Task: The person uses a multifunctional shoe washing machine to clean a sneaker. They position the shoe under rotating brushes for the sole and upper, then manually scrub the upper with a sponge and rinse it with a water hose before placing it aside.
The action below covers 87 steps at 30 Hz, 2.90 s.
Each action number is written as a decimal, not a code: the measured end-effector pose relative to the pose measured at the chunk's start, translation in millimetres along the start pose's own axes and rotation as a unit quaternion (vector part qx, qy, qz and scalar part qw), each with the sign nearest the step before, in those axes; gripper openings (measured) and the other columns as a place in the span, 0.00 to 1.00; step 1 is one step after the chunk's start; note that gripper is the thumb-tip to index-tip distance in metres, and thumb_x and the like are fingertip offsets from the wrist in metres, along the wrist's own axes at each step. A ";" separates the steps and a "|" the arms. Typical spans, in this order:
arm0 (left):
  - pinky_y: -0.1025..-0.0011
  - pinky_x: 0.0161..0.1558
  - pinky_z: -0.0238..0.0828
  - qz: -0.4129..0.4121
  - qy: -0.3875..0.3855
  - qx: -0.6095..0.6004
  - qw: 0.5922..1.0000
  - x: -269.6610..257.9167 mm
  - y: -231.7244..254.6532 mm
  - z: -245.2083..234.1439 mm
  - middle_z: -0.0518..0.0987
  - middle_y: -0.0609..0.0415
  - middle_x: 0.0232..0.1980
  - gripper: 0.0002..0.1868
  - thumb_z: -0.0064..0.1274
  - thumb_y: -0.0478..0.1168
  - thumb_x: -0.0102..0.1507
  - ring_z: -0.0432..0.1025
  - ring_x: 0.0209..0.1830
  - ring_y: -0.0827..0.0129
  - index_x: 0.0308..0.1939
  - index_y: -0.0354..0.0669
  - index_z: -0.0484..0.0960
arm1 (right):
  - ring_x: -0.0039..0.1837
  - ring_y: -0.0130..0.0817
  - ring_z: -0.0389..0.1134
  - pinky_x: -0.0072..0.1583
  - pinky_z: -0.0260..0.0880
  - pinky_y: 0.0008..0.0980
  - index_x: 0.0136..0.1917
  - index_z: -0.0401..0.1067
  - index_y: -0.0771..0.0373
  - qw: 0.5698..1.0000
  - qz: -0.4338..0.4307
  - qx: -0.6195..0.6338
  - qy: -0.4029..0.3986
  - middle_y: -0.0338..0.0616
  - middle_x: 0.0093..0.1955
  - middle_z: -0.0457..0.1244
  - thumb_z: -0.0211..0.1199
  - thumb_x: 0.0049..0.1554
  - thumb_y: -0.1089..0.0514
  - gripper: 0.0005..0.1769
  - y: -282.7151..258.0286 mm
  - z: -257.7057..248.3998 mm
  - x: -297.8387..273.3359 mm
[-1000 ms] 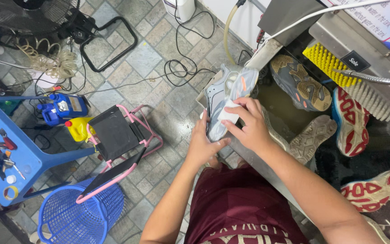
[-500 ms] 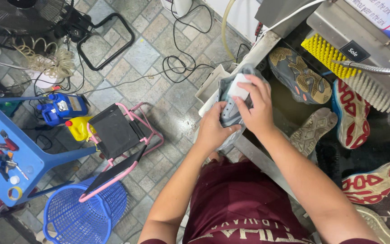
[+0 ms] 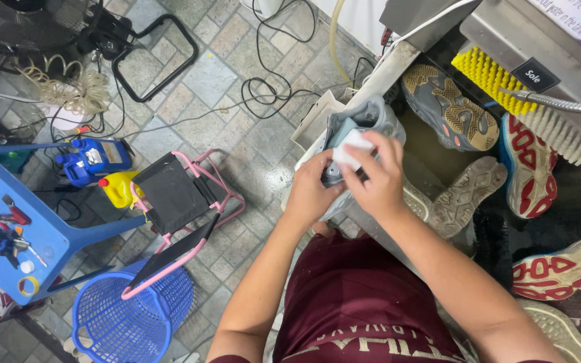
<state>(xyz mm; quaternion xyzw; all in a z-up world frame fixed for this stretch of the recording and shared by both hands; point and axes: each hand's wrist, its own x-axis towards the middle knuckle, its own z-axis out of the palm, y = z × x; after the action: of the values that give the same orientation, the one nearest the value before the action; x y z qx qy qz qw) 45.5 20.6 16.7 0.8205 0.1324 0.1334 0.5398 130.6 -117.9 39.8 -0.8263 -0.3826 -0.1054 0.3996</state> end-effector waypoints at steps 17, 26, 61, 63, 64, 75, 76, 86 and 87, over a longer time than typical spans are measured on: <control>0.65 0.45 0.76 -0.053 0.019 -0.012 0.998 -4.4 -0.8 -5.9 0.84 0.44 0.43 0.34 0.73 0.41 0.51 0.80 0.40 0.58 0.59 0.38 0.80 | 0.59 0.52 0.62 0.60 0.64 0.48 0.58 0.75 0.62 0.999 -0.031 0.003 -0.006 0.53 0.61 0.61 0.75 0.52 0.59 0.21 18.1 4.5 -8.4; 0.69 0.46 0.77 -0.107 0.029 -0.042 0.993 0.4 -0.6 -12.6 0.86 0.44 0.43 0.29 0.68 0.42 0.56 0.82 0.41 0.63 0.58 0.35 0.79 | 0.64 0.51 0.64 0.64 0.66 0.46 0.59 0.75 0.62 0.998 0.063 0.003 0.016 0.50 0.62 0.63 0.73 0.57 0.62 0.17 66.0 -2.5 18.2; 0.64 0.35 0.73 -0.090 -0.001 0.069 0.994 -1.7 -2.3 -25.7 0.82 0.46 0.30 0.26 0.71 0.57 0.51 0.78 0.29 0.55 0.39 0.40 0.84 | 0.67 0.52 0.63 0.67 0.66 0.47 0.59 0.74 0.64 0.998 0.038 0.054 0.016 0.52 0.67 0.62 0.72 0.56 0.63 0.18 62.4 -14.6 -17.6; 0.63 0.35 0.73 -0.075 -0.036 0.068 0.994 -8.7 -3.4 -33.1 0.81 0.47 0.28 0.26 0.71 0.58 0.49 0.78 0.28 0.53 0.38 0.43 0.85 | 0.67 0.53 0.63 0.68 0.66 0.46 0.59 0.73 0.64 0.998 -0.022 0.066 -0.002 0.54 0.68 0.61 0.71 0.55 0.63 0.19 68.6 -13.1 -14.6; 0.61 0.34 0.72 -0.065 -0.029 0.085 0.994 -12.7 -6.6 -33.4 0.81 0.46 0.27 0.26 0.72 0.58 0.49 0.76 0.27 0.52 0.37 0.42 0.85 | 0.67 0.54 0.63 0.68 0.66 0.45 0.59 0.73 0.64 0.996 -0.045 0.073 -0.022 0.54 0.68 0.61 0.72 0.54 0.63 0.19 72.2 -11.3 -16.4; 0.59 0.36 0.70 -0.006 -0.019 0.136 0.991 -19.0 -4.6 -33.3 0.79 0.47 0.27 0.25 0.75 0.56 0.48 0.73 0.28 0.51 0.34 0.42 0.82 | 0.57 0.22 0.65 0.60 0.66 0.24 0.61 0.71 0.64 0.787 0.382 0.484 -0.033 0.37 0.55 0.67 0.57 0.68 0.60 0.10 141.0 53.2 -27.9; 0.60 0.38 0.71 0.006 -0.005 0.108 0.994 -16.7 3.4 -33.4 0.80 0.46 0.32 0.27 0.73 0.55 0.48 0.74 0.33 0.51 0.40 0.41 0.82 | 0.58 0.23 0.66 0.60 0.67 0.25 0.61 0.71 0.64 0.776 0.381 0.501 -0.018 0.37 0.56 0.67 0.56 0.68 0.60 0.10 136.8 52.5 -29.9; 0.57 0.42 0.76 -0.116 -0.212 0.171 0.955 37.2 46.9 -17.1 0.84 0.43 0.35 0.27 0.70 0.54 0.45 0.80 0.37 0.50 0.38 0.39 0.84 | 0.70 0.47 0.63 0.71 0.64 0.41 0.64 0.69 0.62 0.978 -0.060 0.199 0.012 0.55 0.72 0.57 0.64 0.62 0.60 0.17 43.4 -9.1 -28.3; 0.57 0.42 0.76 -0.112 -0.234 0.171 0.951 38.4 47.6 -16.3 0.84 0.42 0.35 0.25 0.69 0.53 0.45 0.80 0.37 0.50 0.38 0.39 0.84 | 0.69 0.48 0.63 0.70 0.65 0.41 0.63 0.69 0.61 0.980 -0.085 0.182 0.011 0.56 0.71 0.57 0.64 0.61 0.60 0.17 39.5 -13.8 -27.1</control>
<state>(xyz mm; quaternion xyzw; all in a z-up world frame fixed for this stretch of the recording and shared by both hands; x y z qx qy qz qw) 78.8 30.1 69.7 0.8885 0.1140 -0.1481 0.4191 142.2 -158.2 13.0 -0.7030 -0.4596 -0.0768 0.5373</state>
